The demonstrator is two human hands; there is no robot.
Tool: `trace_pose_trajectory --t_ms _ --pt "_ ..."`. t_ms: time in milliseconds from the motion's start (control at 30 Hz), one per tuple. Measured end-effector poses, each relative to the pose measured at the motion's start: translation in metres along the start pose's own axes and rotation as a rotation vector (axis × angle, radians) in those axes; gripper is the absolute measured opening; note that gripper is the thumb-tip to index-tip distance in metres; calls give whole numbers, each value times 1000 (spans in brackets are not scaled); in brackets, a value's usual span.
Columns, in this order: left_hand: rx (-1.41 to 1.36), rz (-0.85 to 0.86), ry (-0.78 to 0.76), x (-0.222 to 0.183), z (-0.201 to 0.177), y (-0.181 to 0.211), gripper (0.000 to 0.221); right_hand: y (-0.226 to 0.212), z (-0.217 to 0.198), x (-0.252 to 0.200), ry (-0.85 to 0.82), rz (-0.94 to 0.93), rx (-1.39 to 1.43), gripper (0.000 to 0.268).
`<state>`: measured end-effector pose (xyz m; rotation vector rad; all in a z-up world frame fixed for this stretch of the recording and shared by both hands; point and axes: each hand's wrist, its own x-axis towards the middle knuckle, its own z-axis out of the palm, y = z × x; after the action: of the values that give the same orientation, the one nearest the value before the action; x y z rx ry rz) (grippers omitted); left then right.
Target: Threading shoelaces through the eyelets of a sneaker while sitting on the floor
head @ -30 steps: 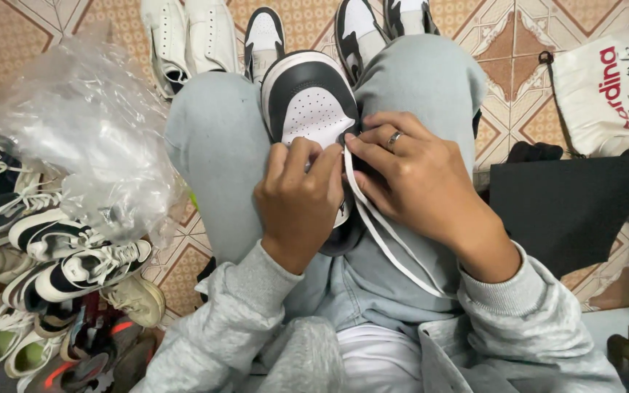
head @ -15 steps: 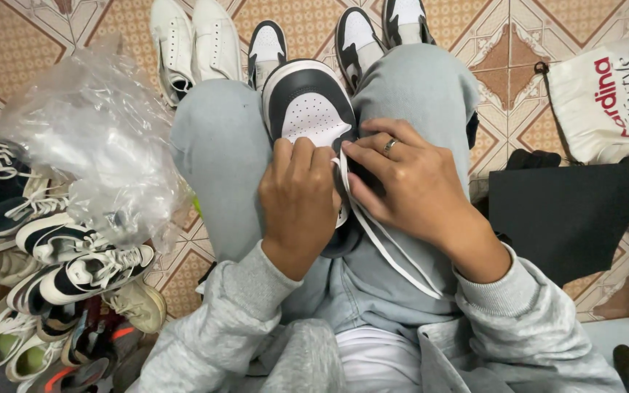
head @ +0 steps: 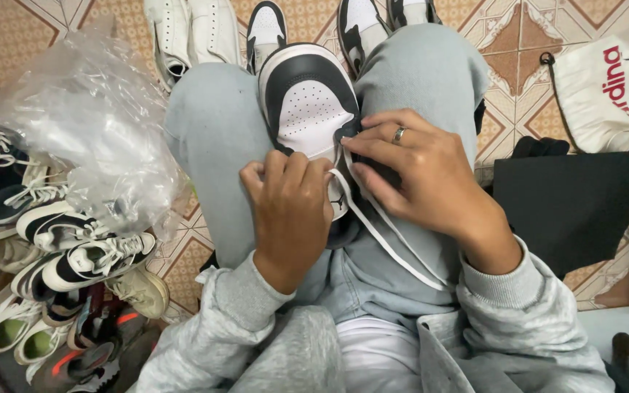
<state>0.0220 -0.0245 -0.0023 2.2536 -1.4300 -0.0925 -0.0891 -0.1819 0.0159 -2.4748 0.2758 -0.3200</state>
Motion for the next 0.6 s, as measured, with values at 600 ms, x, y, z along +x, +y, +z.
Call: trace_pose_trajectory --t_ms 600 --pt "-993 -518 269 -14 -10 -38 15 -19 14 8 117 -36 72 22"
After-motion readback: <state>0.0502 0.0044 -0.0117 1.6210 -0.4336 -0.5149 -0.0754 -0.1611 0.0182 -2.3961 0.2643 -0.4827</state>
